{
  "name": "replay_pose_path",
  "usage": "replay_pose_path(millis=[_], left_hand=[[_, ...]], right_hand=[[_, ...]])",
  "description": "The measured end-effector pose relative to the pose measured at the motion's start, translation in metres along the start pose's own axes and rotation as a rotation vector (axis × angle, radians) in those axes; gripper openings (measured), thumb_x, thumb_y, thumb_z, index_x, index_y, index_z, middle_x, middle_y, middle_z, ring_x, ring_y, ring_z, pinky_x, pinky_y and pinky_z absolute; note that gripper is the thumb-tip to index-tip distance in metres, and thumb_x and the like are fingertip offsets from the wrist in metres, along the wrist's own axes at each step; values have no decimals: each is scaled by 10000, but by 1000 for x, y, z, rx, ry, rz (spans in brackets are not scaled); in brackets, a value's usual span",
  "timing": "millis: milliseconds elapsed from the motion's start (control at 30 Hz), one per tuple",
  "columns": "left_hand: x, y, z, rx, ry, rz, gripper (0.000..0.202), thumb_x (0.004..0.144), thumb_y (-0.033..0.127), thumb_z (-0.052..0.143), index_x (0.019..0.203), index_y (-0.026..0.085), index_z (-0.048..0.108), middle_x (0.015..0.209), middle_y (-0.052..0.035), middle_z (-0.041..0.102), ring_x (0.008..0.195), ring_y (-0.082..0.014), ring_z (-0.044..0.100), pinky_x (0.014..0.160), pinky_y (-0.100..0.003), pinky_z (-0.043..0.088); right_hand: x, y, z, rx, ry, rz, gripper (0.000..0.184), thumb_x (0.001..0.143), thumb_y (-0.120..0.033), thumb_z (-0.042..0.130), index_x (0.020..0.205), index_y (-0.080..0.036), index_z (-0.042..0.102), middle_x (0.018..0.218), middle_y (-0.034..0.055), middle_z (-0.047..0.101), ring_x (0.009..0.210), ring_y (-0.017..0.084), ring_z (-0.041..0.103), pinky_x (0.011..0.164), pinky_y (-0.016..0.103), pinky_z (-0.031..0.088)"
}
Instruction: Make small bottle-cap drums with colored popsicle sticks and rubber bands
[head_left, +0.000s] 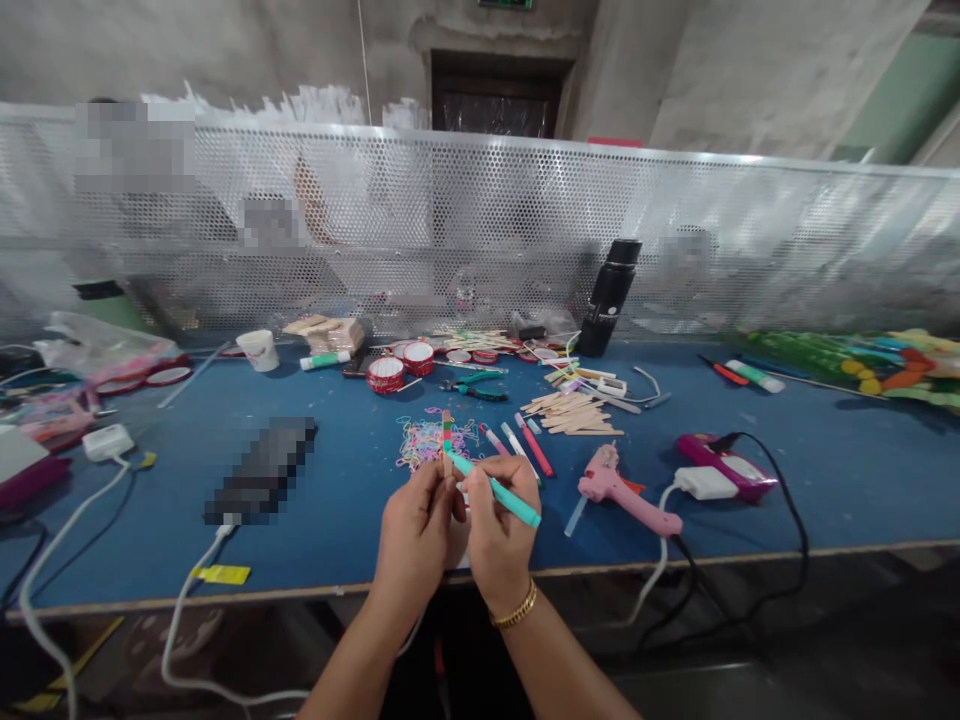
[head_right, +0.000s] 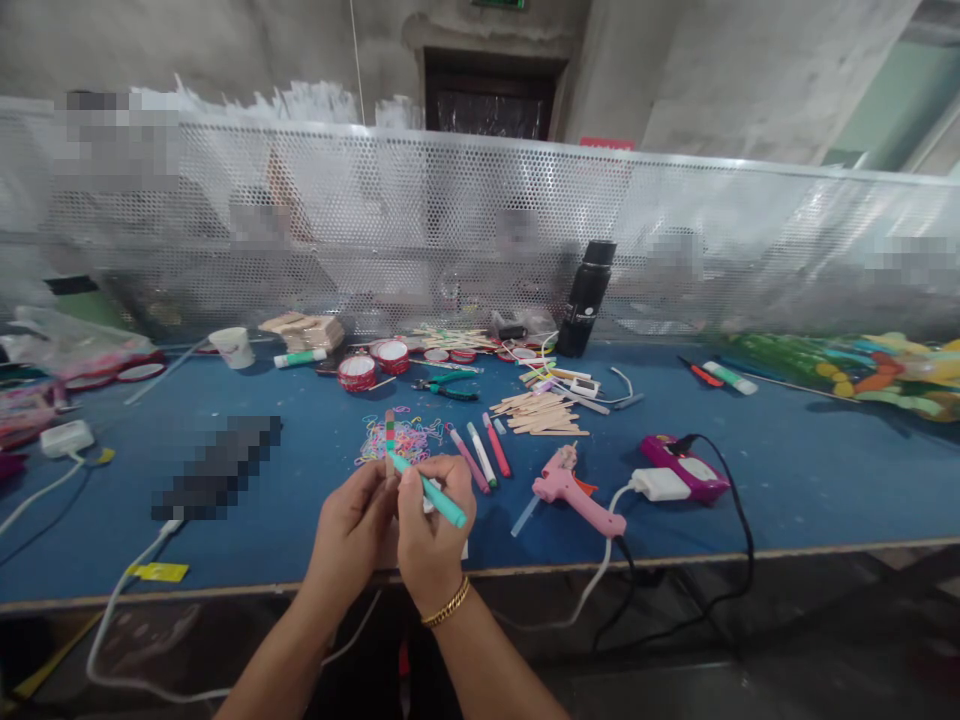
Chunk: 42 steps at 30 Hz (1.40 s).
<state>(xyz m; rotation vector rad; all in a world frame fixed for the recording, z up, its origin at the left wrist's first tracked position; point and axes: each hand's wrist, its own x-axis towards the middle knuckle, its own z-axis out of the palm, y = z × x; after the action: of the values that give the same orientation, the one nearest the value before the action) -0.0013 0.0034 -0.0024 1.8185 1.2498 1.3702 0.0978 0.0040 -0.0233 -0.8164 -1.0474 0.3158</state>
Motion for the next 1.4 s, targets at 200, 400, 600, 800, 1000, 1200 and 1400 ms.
replay_pose_path(millis=[200, 400, 600, 800, 1000, 1200, 1400], left_hand=[[0, 0, -1, -41, -35, -34, 232, 980, 351, 494, 868, 204, 634, 672, 27, 618, 631, -152, 560, 636, -248, 411], [0, 1, -1, -38, -33, -27, 243, 978, 356, 503, 819, 207, 610, 674, 26, 608, 629, -150, 548, 621, -246, 395], [-1, 1, -1, -28, -10, -18, 239, 962, 345, 524, 769, 214, 575, 669, 29, 598, 618, -148, 536, 600, -243, 379], [0, 0, -1, -62, -45, -45, 232, 983, 353, 494, 910, 200, 653, 682, 18, 631, 637, -162, 570, 638, -257, 423], [0, 2, -1, -23, -26, -8, 242, 978, 341, 508, 794, 210, 596, 676, 23, 613, 631, -151, 548, 617, -245, 390], [1, 2, 0, -27, -13, -12, 251, 974, 346, 517, 775, 209, 586, 675, 24, 610, 623, -146, 542, 609, -243, 387], [0, 0, -2, -59, -47, -31, 225, 986, 346, 497, 927, 198, 654, 690, 25, 624, 635, -154, 561, 627, -250, 414]], right_hand=[[1, -1, 0, -10, 53, 22, 142, 991, -290, 591, 872, -213, 579, 764, -19, 615, 673, 141, 626, 630, 285, 546], [0, -3, 0, -2, 29, 8, 145, 988, -298, 584, 871, -213, 586, 775, -6, 628, 686, 149, 635, 637, 294, 558], [2, -5, 0, -6, 14, -9, 138, 975, -291, 604, 865, -207, 605, 790, 0, 646, 703, 147, 649, 649, 287, 560], [3, -5, 0, -19, 51, 3, 148, 990, -288, 591, 864, -210, 583, 761, -19, 613, 669, 135, 622, 628, 277, 542], [3, -6, 0, -15, 24, -14, 165, 990, -312, 578, 857, -214, 588, 770, -8, 634, 697, 149, 640, 654, 299, 556], [2, -5, 0, -23, 17, 1, 155, 988, -313, 592, 872, -210, 594, 791, -3, 634, 696, 150, 641, 642, 296, 556], [2, -4, -1, -28, 42, 8, 164, 998, -313, 581, 870, -210, 579, 775, -10, 612, 690, 143, 618, 635, 284, 531]])
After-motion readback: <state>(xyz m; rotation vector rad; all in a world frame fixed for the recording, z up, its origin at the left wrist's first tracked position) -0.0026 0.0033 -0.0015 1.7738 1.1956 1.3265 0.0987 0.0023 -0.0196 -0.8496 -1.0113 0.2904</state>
